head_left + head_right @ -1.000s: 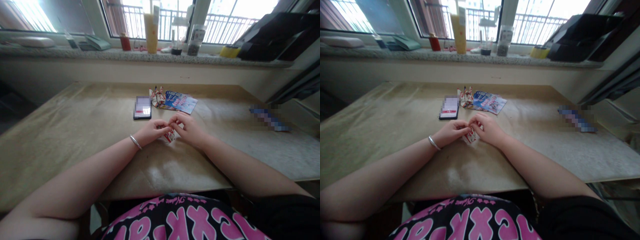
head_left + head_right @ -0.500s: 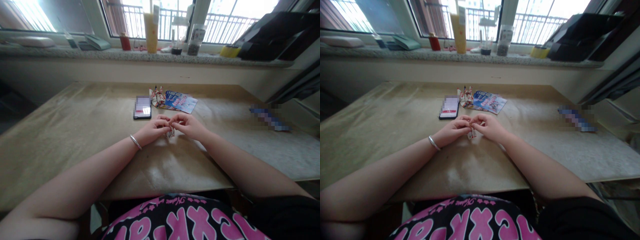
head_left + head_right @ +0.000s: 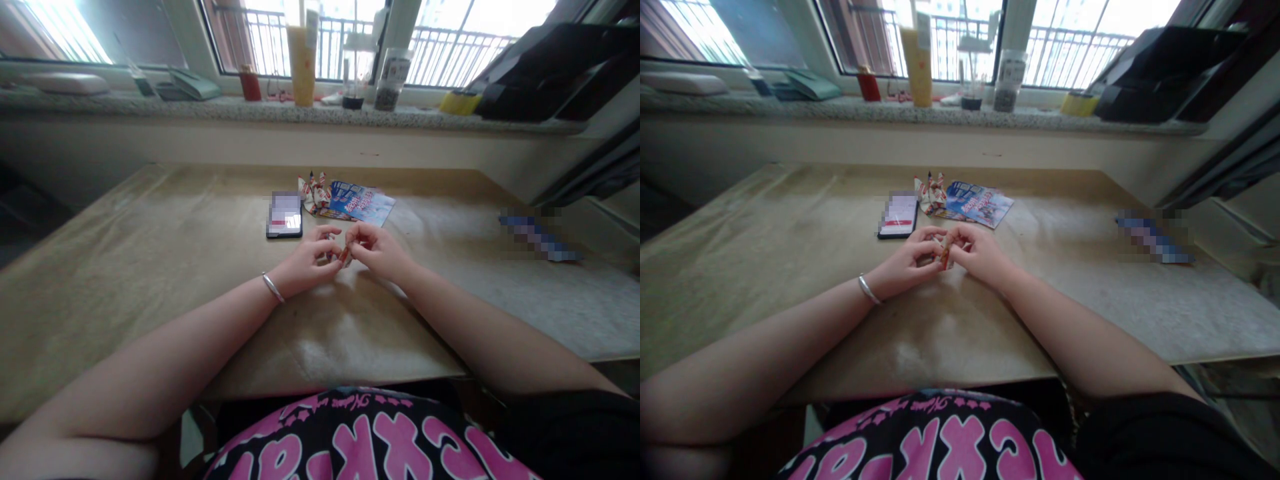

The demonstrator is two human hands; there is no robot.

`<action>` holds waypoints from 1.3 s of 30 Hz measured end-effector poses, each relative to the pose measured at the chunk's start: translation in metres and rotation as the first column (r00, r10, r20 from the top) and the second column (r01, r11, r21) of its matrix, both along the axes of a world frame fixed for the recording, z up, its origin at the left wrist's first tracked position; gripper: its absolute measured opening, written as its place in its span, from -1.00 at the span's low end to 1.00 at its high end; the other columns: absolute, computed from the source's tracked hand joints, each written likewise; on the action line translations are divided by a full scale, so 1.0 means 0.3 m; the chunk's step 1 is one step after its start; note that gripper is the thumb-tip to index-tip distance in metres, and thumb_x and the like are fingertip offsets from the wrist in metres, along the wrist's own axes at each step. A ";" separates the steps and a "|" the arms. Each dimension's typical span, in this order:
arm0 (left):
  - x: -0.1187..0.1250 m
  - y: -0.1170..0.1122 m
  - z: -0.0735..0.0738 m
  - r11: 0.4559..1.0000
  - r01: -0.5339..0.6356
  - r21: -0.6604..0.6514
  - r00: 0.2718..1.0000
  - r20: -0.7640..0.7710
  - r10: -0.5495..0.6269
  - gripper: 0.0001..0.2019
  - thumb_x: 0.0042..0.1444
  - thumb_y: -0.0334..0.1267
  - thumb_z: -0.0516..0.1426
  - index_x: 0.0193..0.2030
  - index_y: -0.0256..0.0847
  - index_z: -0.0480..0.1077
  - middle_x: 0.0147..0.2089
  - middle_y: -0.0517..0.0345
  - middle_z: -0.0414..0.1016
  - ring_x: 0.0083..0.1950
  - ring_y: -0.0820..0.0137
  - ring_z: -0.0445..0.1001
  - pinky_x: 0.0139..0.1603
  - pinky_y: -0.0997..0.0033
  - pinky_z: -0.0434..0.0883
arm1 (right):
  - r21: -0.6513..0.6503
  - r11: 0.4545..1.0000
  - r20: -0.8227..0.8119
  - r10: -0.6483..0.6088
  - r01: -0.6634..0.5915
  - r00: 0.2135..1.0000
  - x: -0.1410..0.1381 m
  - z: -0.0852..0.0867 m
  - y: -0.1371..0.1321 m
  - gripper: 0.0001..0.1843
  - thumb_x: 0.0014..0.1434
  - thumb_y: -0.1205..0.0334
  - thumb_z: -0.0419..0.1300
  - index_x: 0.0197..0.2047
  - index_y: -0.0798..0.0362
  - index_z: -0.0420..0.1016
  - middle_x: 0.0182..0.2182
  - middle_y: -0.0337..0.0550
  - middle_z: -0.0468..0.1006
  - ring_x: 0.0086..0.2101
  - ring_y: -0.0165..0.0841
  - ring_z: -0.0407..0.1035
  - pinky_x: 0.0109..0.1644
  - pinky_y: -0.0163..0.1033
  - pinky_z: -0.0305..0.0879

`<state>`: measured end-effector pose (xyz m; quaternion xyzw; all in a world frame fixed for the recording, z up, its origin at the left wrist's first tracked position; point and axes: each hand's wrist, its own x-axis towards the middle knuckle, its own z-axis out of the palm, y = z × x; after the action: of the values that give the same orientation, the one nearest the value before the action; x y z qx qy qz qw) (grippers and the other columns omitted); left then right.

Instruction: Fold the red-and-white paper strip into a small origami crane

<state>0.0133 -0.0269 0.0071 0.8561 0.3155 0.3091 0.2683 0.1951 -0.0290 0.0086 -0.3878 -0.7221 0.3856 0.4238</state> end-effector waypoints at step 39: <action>-0.006 0.006 0.012 0.983 -0.154 -0.100 0.983 0.085 0.163 -0.84 0.04 -0.16 0.14 -0.31 -0.14 0.52 -0.08 0.09 0.52 0.17 0.20 0.30 0.25 0.02 0.07 | 0.569 0.822 0.318 -0.180 -0.035 0.931 0.024 0.028 -0.020 -0.93 0.11 0.25 0.12 -0.38 -0.04 0.41 -0.34 -0.23 0.56 -0.30 -0.37 0.39 -0.09 -0.16 0.29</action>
<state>0.0115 -0.0251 0.0107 0.7995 0.3838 0.3541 0.2967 0.2022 -0.0349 0.0169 -0.3359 -0.8526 0.0606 0.3956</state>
